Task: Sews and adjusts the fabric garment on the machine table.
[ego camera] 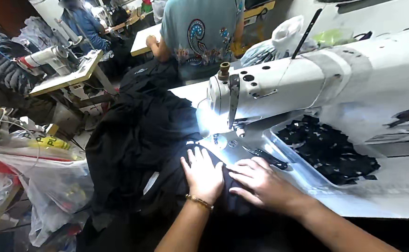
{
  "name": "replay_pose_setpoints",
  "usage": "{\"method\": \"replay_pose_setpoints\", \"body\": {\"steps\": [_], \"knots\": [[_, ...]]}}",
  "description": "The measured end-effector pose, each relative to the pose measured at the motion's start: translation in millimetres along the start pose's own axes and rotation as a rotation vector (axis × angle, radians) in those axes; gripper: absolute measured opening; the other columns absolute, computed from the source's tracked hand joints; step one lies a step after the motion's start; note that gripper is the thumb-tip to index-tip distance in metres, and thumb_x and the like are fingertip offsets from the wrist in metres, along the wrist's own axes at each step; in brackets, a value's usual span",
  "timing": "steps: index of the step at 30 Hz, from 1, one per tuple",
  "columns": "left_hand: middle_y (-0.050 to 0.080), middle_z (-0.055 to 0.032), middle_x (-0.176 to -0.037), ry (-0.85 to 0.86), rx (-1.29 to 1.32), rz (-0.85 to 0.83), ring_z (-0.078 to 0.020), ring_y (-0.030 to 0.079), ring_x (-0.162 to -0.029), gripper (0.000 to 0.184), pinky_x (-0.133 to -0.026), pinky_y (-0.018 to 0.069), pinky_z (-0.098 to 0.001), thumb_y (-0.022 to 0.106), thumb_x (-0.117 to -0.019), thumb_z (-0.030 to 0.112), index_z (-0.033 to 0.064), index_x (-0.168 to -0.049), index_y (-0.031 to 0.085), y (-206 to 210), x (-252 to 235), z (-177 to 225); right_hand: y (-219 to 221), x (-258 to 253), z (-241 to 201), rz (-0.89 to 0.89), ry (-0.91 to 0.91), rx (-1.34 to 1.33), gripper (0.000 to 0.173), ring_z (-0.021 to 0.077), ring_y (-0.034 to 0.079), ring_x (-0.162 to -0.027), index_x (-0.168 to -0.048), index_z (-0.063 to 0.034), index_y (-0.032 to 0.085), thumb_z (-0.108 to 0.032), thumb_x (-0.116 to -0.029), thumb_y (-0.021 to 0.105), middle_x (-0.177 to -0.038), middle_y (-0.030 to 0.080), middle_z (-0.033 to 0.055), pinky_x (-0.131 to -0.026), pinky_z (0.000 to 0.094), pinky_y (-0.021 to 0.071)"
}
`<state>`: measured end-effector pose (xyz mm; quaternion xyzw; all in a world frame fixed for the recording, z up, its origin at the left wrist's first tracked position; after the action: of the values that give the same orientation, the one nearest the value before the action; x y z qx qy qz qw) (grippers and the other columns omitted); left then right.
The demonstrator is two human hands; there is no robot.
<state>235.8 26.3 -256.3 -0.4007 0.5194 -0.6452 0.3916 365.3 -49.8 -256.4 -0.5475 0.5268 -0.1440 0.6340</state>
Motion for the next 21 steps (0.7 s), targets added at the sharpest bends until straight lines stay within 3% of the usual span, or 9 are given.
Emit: {"method": "replay_pose_setpoints", "body": {"steps": [4, 9, 21], "knots": [[0.025, -0.0066, -0.171, 0.122, 0.057, 0.01, -0.0277, 0.013, -0.16, 0.063, -0.126, 0.0051, -0.0609, 0.035, -0.1089, 0.047, 0.0117, -0.162, 0.033, 1.0, -26.0, -9.7, 6.4, -9.8, 3.9, 0.014, 0.065, 0.013, 0.056, 0.0299, 0.065, -0.117, -0.101, -0.0094, 0.08, -0.055, -0.0966, 0.048, -0.121, 0.074, 0.0085, -0.101, 0.053, 0.0469], [0.03, -0.0004, -0.169, 0.247, 0.113, -0.06, -0.0232, 0.017, -0.159, 0.06, -0.126, 0.0075, -0.0583, 0.04, -0.1081, 0.045, 0.0193, -0.161, 0.035, -6.9, -57.0, -14.4, 12.8, -21.8, 5.2, 0.051, 0.199, 0.038, 0.058, 0.0348, 0.065, -0.119, -0.097, -0.0071, 0.08, -0.057, -0.0942, 0.05, -0.121, 0.074, 0.0116, -0.102, 0.0614, 0.0442], [0.042, -0.0011, -0.163, 0.382, 0.109, -0.068, -0.022, 0.031, -0.154, 0.057, -0.126, 0.0147, -0.0543, 0.039, -0.1067, 0.051, 0.0219, -0.156, 0.046, -5.9, -80.1, -21.5, 20.2, -30.6, -0.7, 0.063, 0.271, 0.083, 0.057, 0.0336, 0.067, -0.112, -0.099, -0.0037, 0.077, -0.053, -0.0968, 0.049, -0.118, 0.074, 0.0135, -0.104, 0.0647, 0.0374]]}}
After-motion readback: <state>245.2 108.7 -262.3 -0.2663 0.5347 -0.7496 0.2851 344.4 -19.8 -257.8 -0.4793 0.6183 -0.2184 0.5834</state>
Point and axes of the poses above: each hand's wrist, its own x-axis away from the middle knuckle, its own y-axis out of the palm, z = x × y, the point moved 6 cm from there along -x, towards the middle knuckle
